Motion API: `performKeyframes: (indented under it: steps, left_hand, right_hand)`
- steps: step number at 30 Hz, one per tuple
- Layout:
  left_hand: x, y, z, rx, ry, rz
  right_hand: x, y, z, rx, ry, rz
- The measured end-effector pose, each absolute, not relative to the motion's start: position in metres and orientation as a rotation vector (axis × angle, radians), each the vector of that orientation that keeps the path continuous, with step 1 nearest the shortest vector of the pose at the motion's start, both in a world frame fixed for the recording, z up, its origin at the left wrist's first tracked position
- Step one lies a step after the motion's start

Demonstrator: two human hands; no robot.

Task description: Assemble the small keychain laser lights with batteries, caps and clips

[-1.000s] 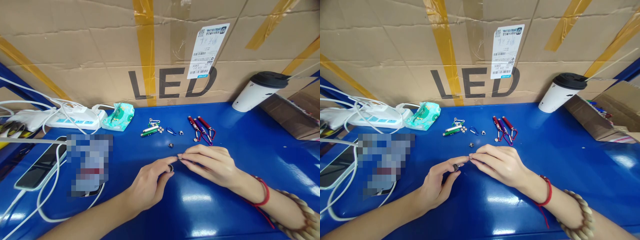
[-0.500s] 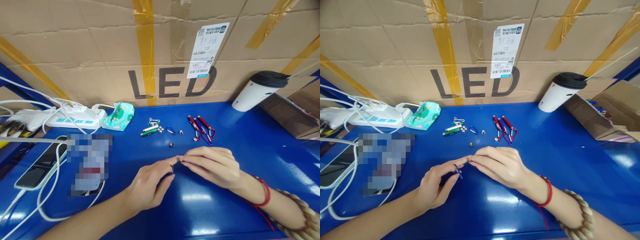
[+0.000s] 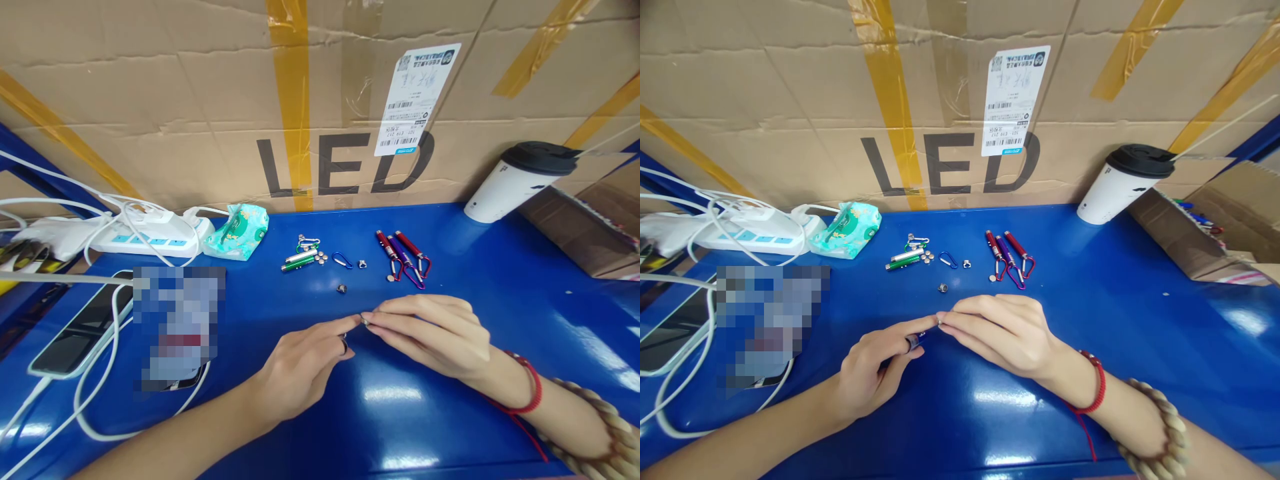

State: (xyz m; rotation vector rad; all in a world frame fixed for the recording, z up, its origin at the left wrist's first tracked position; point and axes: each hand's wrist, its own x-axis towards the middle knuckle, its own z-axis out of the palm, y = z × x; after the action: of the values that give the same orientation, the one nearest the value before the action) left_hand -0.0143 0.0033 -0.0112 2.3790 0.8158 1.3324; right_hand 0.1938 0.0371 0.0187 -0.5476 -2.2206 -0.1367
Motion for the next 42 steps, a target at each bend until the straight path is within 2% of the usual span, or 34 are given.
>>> performKeyframes:
  steps: [5, 12, 31, 34, 38, 42]
  left_hand:
    - [-0.014, 0.002, -0.012, 2.2, 0.795, 1.271]
    - [-0.013, 0.004, -0.012, 2.274, 0.904, 1.274]
    - [-0.011, 0.007, -0.01, 2.378, 1.1, 1.18]
    - [-0.01, 0.007, -0.008, 2.263, 1.155, 1.199]
    - [-0.009, 0.007, -0.008, 2.181, 1.165, 1.221]
    - [-0.01, 0.006, -0.008, 2.169, 1.152, 1.219]
  right_hand:
    - [0.194, 0.036, 0.021, -0.561, -2.22, -0.148]
    - [0.194, 0.033, 0.02, -0.556, -2.253, -0.111]
    - [0.185, 0.032, 0.018, -0.639, -2.255, 0.329]
    - [0.19, 0.037, 0.022, -0.838, -2.253, 0.258]
    - [0.201, 0.049, 0.019, -1.312, -2.35, -0.082]
    - [0.206, 0.056, 0.012, -1.573, -2.432, -0.177]
